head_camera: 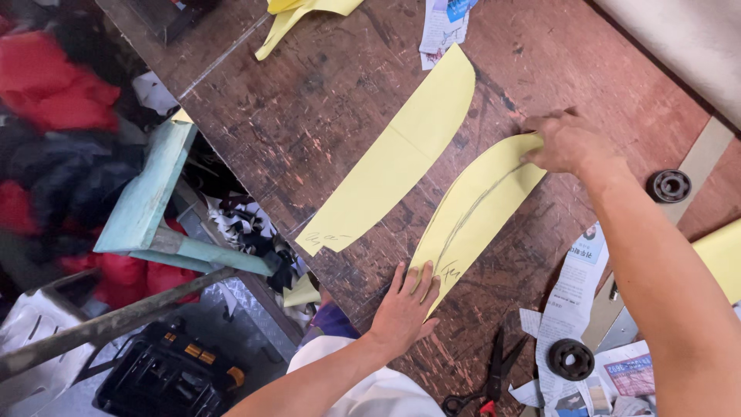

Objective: The person marks a curved line on a yellow fabric piece using a marker and a circular object as a guide, then cuts along the marked line with scissors. The person repeats this process on another yellow fabric piece.

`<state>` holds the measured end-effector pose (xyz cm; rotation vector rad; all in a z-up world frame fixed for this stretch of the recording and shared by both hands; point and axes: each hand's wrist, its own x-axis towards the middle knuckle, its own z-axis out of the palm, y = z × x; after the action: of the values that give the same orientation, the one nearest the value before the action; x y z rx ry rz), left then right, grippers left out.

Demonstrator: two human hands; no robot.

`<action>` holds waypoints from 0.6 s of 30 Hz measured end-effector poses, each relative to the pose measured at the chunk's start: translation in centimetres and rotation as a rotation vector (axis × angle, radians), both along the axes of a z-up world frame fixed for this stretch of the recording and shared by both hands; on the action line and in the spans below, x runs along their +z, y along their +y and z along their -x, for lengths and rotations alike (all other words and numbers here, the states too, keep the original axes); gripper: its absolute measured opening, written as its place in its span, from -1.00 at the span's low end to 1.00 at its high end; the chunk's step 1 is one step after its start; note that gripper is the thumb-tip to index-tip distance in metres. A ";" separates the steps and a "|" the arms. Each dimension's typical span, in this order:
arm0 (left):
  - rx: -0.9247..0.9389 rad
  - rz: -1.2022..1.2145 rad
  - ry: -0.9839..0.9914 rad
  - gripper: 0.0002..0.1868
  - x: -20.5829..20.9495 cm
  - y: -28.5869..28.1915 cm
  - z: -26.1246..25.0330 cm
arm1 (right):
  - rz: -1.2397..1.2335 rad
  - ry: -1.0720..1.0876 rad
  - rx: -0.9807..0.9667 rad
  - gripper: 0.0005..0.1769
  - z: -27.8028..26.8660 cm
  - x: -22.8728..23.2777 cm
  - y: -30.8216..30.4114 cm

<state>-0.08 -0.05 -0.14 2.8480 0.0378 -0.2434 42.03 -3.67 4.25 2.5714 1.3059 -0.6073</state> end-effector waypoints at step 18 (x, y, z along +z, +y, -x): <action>-0.016 0.295 -0.237 -0.27 1.0 2.8 -5.6 | -0.122 -0.032 -0.892 -0.42 4.0 0.4 -23.4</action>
<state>5.54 2.74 0.86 2.5635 -0.0634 0.0809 38.00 -27.05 4.68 3.1738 0.1085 -0.6044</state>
